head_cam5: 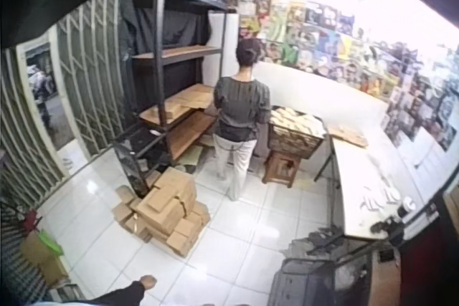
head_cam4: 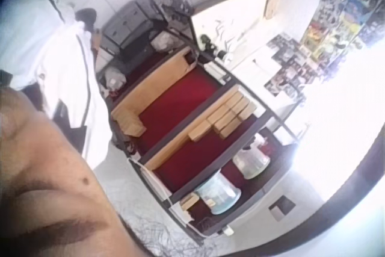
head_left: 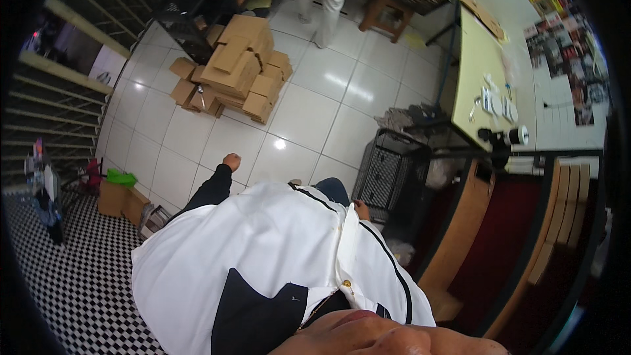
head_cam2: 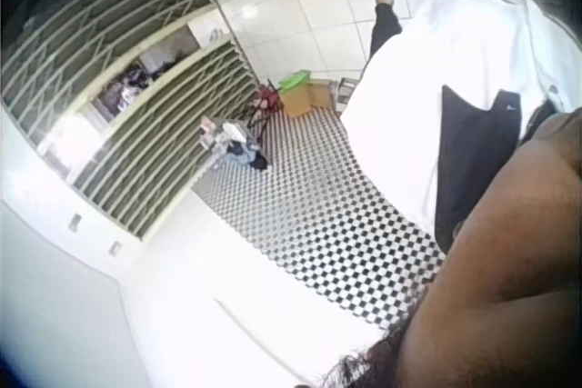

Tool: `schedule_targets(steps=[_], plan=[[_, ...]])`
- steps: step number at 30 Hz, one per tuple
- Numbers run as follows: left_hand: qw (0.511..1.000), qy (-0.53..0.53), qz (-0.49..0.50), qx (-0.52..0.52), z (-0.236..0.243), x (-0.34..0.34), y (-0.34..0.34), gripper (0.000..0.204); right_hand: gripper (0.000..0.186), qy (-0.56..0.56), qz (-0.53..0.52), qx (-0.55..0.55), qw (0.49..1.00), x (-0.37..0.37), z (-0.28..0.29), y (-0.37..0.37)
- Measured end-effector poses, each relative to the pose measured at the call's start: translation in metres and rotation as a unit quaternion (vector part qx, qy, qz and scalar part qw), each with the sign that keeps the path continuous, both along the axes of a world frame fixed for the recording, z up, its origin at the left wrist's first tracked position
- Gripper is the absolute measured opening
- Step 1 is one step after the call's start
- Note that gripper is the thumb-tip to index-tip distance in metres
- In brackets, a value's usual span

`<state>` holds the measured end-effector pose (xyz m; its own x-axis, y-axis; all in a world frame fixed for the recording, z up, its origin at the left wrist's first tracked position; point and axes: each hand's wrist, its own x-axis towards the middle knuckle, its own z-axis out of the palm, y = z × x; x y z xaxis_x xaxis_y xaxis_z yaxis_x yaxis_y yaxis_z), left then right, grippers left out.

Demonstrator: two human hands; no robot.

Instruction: The person places snack bags into cardboard boxes, closes the boxes, and stacks them on wooden shelves and the floor.

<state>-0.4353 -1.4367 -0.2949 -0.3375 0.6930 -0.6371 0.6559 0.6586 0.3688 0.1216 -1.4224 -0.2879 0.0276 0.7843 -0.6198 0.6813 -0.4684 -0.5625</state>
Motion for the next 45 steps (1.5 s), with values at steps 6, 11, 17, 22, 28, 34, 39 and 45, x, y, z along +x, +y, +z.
schedule_targets(steps=[6,11,17,22,28,34,39,45], plan=[[0.994,-0.061,0.056,0.072,-0.015,0.031,0.035,0.036,0.043,-0.077,0.121,-0.030,0.989,-0.009,0.017,0.060],[0.984,-0.144,0.068,0.086,-0.001,0.040,0.091,0.037,0.042,-0.086,0.180,-0.041,0.979,-0.002,-0.001,0.121],[0.987,-0.064,0.113,0.095,0.018,0.000,0.162,0.037,0.040,-0.071,0.253,-0.049,0.964,-0.003,-0.030,0.218],[0.961,-0.059,0.204,0.179,0.025,-0.023,0.214,0.036,0.039,-0.066,0.314,-0.045,0.946,-0.012,-0.049,0.317],[0.929,-0.036,0.234,0.284,0.028,-0.064,0.278,0.030,0.035,-0.054,0.403,-0.042,0.913,-0.049,-0.059,0.458],[0.939,0.101,0.250,0.216,0.001,-0.115,0.319,0.033,0.030,-0.074,0.316,0.074,0.943,-0.159,0.031,0.480],[0.953,0.063,0.268,0.128,0.035,-0.153,0.370,0.059,0.040,-0.078,0.389,0.024,0.918,-0.160,-0.041,0.493],[0.967,0.097,0.235,0.024,0.035,-0.178,0.380,0.082,0.044,-0.131,0.406,-0.014,0.904,-0.163,-0.066,0.500]])
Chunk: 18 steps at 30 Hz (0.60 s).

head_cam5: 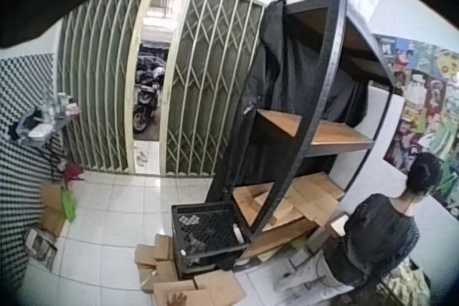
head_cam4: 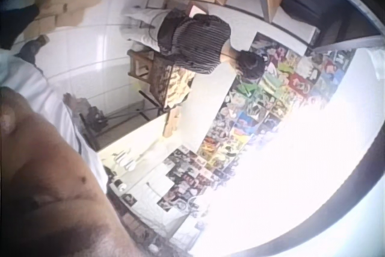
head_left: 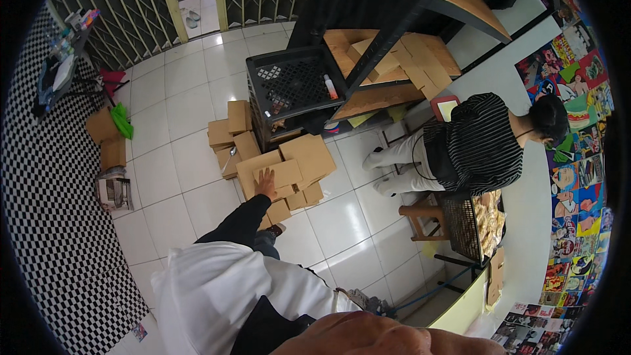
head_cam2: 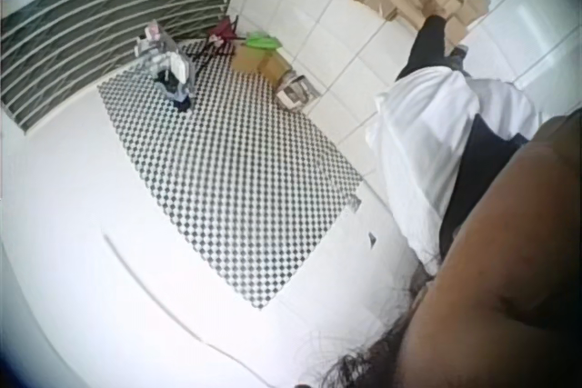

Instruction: The person places snack bags into cardboard boxes, closes the boxes, and stacks them on wooden shelves and the floor.

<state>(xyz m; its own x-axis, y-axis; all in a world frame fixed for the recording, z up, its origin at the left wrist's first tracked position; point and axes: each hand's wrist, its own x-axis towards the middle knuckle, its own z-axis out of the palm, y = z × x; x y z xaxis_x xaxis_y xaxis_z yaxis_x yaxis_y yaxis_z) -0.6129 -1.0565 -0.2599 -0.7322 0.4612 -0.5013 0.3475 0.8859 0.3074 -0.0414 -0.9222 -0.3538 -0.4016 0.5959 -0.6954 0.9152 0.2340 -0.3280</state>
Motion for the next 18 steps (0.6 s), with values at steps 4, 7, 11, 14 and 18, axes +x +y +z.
schedule_targets(steps=[4,7,11,14,18], plan=[[0.999,-0.023,-0.019,-0.041,-0.020,-0.008,0.005,0.089,0.040,0.052,0.022,0.036,0.998,-0.034,0.049,0.000],[0.998,0.016,-0.039,-0.043,-0.023,-0.003,0.016,0.087,0.036,0.067,0.021,0.010,0.997,-0.053,0.075,0.008],[0.991,0.113,-0.058,-0.037,-0.037,-0.008,0.012,0.086,0.037,0.074,-0.068,0.050,0.994,-0.090,0.097,0.001],[0.983,0.166,-0.082,-0.004,-0.060,-0.010,0.004,0.086,0.036,0.087,-0.087,0.058,0.991,-0.102,0.121,-0.014],[0.971,0.214,-0.104,0.007,-0.036,-0.023,0.016,0.087,0.034,0.064,-0.109,0.032,0.991,-0.097,0.121,-0.050]])
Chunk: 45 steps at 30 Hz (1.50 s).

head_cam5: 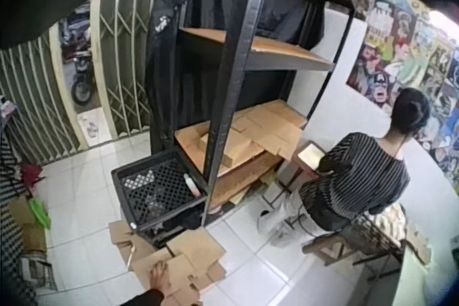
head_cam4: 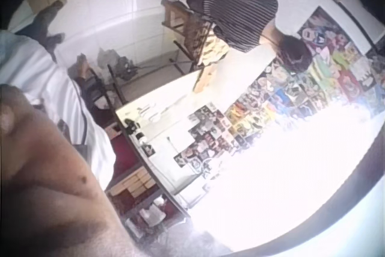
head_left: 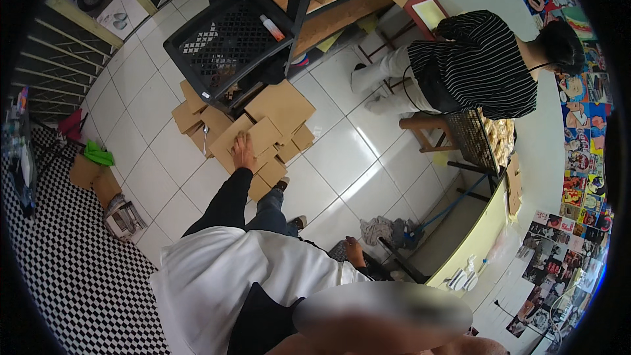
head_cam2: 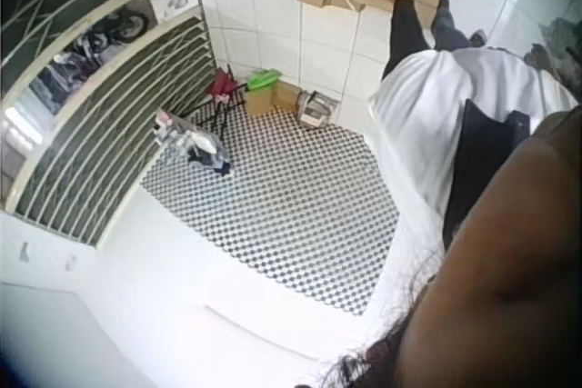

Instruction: The person places snack bags into cardboard boxes, closes the boxes, and stacks them on wooden shelves and the floor.

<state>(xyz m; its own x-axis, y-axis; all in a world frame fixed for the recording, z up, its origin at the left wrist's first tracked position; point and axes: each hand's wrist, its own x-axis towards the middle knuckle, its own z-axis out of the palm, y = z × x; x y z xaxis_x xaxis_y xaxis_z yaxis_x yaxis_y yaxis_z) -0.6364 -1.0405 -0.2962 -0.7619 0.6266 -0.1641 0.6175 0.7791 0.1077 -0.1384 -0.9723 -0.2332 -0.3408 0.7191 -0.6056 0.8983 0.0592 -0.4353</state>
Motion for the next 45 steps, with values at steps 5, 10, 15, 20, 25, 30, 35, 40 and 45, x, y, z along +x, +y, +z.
schedule_targets(steps=[5,10,15,20,25,30,35,40,45], plan=[[0.994,-0.090,0.046,-0.043,-0.003,-0.004,0.004,0.095,0.035,0.007,-0.076,-0.040,0.996,0.031,-0.010,-0.038],[0.991,-0.132,0.003,0.001,0.024,0.018,0.031,0.101,0.035,-0.035,-0.091,-0.011,0.995,0.037,-0.005,-0.054],[0.971,-0.132,-0.166,0.114,0.036,0.102,0.061,0.097,0.037,0.039,-0.198,-0.009,0.979,0.013,0.009,-0.066],[0.854,-0.389,-0.310,0.154,0.098,0.239,0.065,0.086,0.049,0.254,-0.324,-0.025,0.911,0.001,0.036,-0.092],[0.746,-0.470,-0.457,0.116,0.154,0.369,0.004,0.087,0.074,0.389,-0.433,0.051,0.812,0.006,0.100,-0.172],[0.699,-0.476,-0.531,0.053,0.175,0.467,-0.090,0.090,0.074,0.387,-0.522,0.197,0.734,0.061,0.121,-0.278],[0.601,-0.493,-0.629,0.005,0.195,0.542,-0.171,0.097,0.068,0.310,-0.625,0.280,0.659,0.106,0.134,-0.381],[0.511,-0.509,-0.687,-0.093,0.220,0.608,-0.231,0.099,0.058,0.367,-0.718,0.265,0.528,0.142,0.156,-0.455],[0.465,-0.489,-0.726,-0.132,0.219,0.637,-0.252,0.091,0.055,0.339,-0.752,0.327,0.461,0.150,0.149,-0.482]])
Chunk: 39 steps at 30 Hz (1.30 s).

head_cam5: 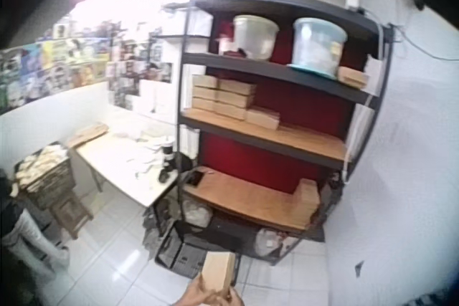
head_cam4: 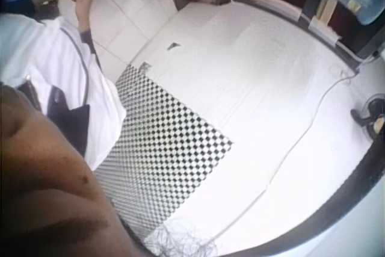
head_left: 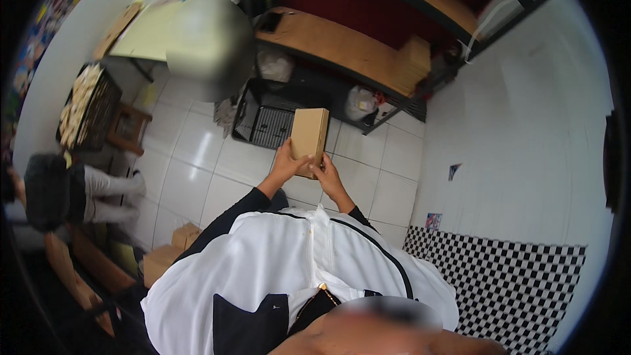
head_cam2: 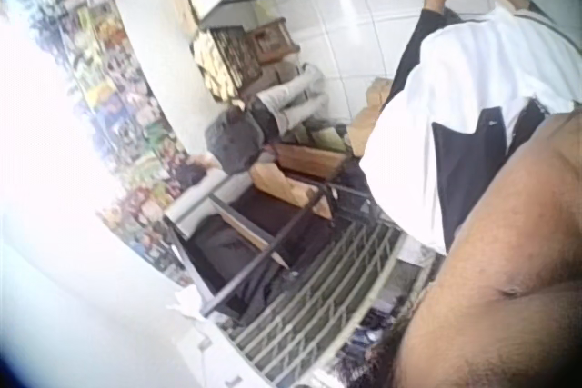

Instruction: The person places snack bags into cardboard boxes, closes the boxes, and stacks them on wooden shelves and the floor.

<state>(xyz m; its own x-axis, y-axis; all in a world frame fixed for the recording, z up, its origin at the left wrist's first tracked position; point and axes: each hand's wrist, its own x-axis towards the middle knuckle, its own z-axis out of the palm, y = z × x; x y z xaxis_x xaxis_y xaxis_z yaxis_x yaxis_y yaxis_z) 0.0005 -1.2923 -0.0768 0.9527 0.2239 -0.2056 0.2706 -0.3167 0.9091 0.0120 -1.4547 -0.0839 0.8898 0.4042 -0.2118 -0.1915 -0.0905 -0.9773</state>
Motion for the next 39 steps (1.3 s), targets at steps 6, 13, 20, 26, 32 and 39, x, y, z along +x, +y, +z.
schedule_targets(steps=[6,13,20,26,32,39], plan=[[0.969,0.031,-0.056,-0.237,-0.024,0.067,0.008,0.068,0.052,0.021,-0.067,0.069,0.995,0.058,-0.004,-0.018],[0.937,0.001,-0.167,-0.306,0.017,0.167,-0.013,0.067,0.049,-0.007,-0.167,0.053,0.984,0.143,0.011,-0.037],[0.934,-0.011,-0.198,-0.296,0.013,0.258,-0.038,0.067,0.048,-0.003,-0.282,0.059,0.958,0.189,0.022,-0.051],[0.952,-0.026,-0.192,-0.238,-0.004,0.341,-0.067,0.062,0.035,0.001,-0.299,-0.014,0.954,0.225,0.008,-0.097],[0.975,-0.041,-0.156,-0.152,-0.073,0.440,-0.132,0.057,0.028,0.035,-0.285,-0.051,0.957,0.250,-0.026,-0.163],[0.989,-0.112,-0.093,0.016,-0.188,0.539,-0.177,0.063,0.029,0.047,-0.231,-0.126,0.964,0.290,-0.027,-0.225]])
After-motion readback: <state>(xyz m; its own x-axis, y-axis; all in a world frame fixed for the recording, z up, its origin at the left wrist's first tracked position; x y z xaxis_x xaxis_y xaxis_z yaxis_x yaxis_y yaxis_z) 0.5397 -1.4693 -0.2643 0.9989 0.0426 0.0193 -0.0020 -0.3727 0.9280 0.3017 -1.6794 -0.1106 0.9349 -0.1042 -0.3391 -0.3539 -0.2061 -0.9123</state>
